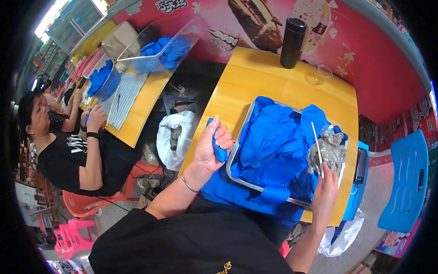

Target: Applying reinforcement strips and adhesive to blue leather pieces at a workshop table.

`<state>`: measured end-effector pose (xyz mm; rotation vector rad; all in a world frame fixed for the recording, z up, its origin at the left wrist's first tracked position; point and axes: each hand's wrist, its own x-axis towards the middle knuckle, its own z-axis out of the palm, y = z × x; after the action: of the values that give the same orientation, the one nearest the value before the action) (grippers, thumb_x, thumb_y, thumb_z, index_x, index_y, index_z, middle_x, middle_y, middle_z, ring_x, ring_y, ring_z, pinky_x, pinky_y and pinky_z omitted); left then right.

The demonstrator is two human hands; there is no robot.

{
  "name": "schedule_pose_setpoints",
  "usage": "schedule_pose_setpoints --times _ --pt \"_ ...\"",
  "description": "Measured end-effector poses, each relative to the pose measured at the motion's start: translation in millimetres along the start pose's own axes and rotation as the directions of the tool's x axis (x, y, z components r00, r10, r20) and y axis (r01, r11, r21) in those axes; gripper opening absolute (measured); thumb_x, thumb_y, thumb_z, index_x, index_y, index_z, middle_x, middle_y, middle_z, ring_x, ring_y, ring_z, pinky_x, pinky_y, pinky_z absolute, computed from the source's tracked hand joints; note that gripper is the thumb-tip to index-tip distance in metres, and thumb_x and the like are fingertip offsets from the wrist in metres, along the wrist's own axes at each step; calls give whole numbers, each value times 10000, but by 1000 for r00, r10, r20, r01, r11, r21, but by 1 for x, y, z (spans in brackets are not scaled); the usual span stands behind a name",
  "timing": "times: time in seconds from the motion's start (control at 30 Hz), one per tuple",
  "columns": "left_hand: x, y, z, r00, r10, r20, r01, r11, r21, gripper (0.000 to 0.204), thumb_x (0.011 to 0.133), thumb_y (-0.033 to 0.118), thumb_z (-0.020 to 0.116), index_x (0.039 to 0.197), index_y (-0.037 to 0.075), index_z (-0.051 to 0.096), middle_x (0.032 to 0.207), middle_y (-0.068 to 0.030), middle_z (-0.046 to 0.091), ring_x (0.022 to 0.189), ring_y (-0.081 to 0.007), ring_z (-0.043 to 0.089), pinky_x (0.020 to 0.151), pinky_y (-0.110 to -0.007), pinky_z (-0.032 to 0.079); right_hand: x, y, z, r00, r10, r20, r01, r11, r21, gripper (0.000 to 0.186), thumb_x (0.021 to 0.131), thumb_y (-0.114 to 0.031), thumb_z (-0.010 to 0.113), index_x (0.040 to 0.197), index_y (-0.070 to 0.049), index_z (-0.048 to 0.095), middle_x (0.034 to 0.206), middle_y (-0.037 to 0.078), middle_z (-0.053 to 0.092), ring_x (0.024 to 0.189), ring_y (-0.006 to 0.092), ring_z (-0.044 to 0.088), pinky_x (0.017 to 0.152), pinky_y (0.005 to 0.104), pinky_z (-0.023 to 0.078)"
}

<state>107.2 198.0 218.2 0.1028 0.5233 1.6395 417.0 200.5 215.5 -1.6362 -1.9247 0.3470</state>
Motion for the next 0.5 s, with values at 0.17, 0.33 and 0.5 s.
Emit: schedule_pose_setpoints --times 0.17,0.33,0.5 --pt "-5 -8 8 993 -67 97 74 995 -72 258 907 368 541 827 129 485 604 29 385 532 -75 388 500 -215 380 1 -22 2 991 -96 -90 96 995 -7 343 810 41 538 1148 -15 559 1079 145 549 1011 307 535 890 338 410" --pt "-10 -35 22 990 -106 89 119 979 -166 335 929 446 438 932 114 483 706 -27 430 738 -153 451 792 -290 421 1 -81 23 973 -168 157 39 793 607 482 736 -11 666 1201 -38 542 1048 121 579 881 196 593 764 292 490" --pt "-27 -57 31 985 -166 43 157 974 163 368 974 433 320 1015 103 478 987 -77 536 1058 -220 487 990 -389 356 3 -108 47 941 -328 83 223 786 576 606 732 -105 721 1273 -45 453 1142 150 563 965 253 595 811 328 489"
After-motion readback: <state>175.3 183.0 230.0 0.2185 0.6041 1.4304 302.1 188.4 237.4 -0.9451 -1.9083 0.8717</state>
